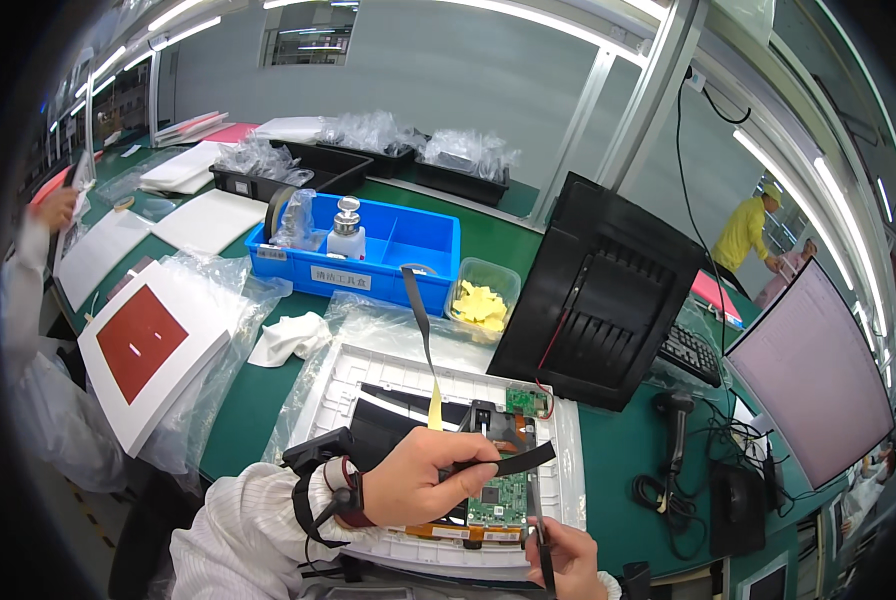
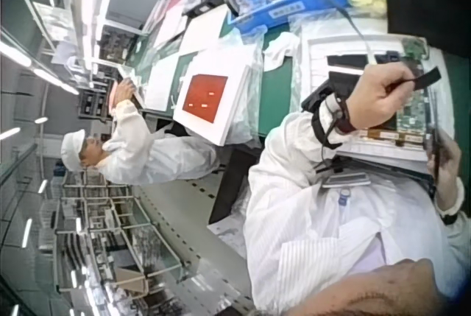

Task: Installing a circuit board and connecting ribbon cables within an electronic device chassis on an assembly line.

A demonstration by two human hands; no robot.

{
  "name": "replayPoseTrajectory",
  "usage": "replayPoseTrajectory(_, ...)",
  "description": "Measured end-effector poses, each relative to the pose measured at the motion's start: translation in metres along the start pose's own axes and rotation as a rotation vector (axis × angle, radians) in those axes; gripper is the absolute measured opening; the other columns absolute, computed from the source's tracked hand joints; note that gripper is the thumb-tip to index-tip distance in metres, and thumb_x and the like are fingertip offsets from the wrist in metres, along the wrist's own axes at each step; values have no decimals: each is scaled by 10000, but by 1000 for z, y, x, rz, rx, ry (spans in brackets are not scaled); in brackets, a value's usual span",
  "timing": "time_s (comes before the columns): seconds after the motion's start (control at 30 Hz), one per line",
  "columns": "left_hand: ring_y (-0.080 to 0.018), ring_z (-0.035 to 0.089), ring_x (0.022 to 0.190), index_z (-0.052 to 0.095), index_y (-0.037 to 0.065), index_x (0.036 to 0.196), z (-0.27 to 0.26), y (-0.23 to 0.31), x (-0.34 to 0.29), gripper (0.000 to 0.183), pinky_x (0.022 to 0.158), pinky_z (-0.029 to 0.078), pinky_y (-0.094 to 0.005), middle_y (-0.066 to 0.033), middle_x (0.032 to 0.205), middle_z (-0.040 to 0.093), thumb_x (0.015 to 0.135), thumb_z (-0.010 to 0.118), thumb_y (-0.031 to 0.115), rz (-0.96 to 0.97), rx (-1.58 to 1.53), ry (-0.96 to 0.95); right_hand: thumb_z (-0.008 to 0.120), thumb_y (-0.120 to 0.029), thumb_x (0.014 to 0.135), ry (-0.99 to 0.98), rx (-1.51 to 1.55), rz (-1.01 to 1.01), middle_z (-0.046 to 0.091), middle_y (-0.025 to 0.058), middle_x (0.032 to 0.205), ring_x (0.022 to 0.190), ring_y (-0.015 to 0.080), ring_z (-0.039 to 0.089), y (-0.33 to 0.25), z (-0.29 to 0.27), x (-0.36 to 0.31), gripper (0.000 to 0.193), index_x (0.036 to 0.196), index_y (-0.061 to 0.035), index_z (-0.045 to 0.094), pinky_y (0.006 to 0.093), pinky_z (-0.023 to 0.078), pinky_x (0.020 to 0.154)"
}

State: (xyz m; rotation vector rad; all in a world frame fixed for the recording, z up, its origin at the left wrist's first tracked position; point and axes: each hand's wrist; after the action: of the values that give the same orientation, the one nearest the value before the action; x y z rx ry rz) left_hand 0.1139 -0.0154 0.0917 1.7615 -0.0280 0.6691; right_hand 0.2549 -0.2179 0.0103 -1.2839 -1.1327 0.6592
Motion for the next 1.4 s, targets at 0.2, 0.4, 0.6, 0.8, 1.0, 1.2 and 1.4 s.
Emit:
replayPoseTrajectory(0.2, -127, 439, 492, 539, -4, 826, 0, -5, 0, 104, 481, 362, -252, -73, 603, 514, 804, 533, 98, 39, 62, -32, 697, -97, 699, -50, -12, 19, 512, 65, 773, 682, 142, 474, -21, 14, 11, 465, 1093, 51, 498, 268, 393, 642)
replayPoseTrajectory(0.4, -179, 462, 480, 545, 4, 815, -1, -3, 0, 94, 472, 370, -272, -96, 605, 519, 791, 545, 95, 45, 112, -39, 705, -88, 688, -32, -115, 6, 517, 61, 773, 691, 127, 475, -20, 16, 13, 472, 1079, 72, 494, 258, 401, 653)
replayPoseTrajectory(0.6, -190, 468, 477, 550, 4, 805, -1, -3, 0, 93, 469, 371, -279, -103, 599, 516, 783, 553, 94, 43, 104, -37, 712, -78, 679, -18, -94, -4, 498, 45, 754, 672, 108, 464, -23, 22, 15, 480, 1079, 71, 494, 240, 403, 622)
replayPoseTrajectory(0.8, -193, 473, 481, 554, 7, 794, -1, -2, 0, 85, 470, 373, -278, -103, 597, 518, 778, 555, 90, 24, 142, -32, 712, -69, 675, 1, -114, -37, 489, 30, 738, 634, 91, 455, -19, 23, 15, 465, 1065, 71, 499, 223, 400, 565)
replayPoseTrajectory(1.0, -200, 486, 482, 558, 14, 793, -1, -4, 0, 80, 470, 379, -281, -104, 596, 525, 772, 555, 90, 37, 157, -25, 696, -67, 682, 27, -168, -37, 500, 28, 714, 598, 83, 446, -16, 24, 15, 438, 1052, 72, 507, 216, 391, 545)
replayPoseTrajectory(1.2, -224, 507, 493, 560, 21, 785, 0, -3, 0, 77, 471, 387, -292, -107, 599, 535, 762, 554, 94, -6, 177, -8, 639, -45, 725, 49, -188, -60, 483, 23, 652, 563, 75, 419, -17, 29, 16, 369, 1051, 69, 509, 212, 362, 509)
replayPoseTrajectory(1.4, -231, 506, 489, 562, 26, 789, 0, -5, 0, 84, 466, 384, -297, -110, 592, 529, 762, 551, 105, 7, 192, 3, 579, -8, 757, 64, -54, 90, 469, 16, 639, 541, 73, 400, -11, 29, 15, 264, 1002, 69, 518, 212, 350, 490)
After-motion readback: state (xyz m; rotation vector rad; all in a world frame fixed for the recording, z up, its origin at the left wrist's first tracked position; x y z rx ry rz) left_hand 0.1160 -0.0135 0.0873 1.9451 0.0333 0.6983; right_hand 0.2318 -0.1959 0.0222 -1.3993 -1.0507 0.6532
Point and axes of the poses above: each hand's wrist, its own x-axis towards the middle knuckle, its own z-axis out of the palm, y = z × x
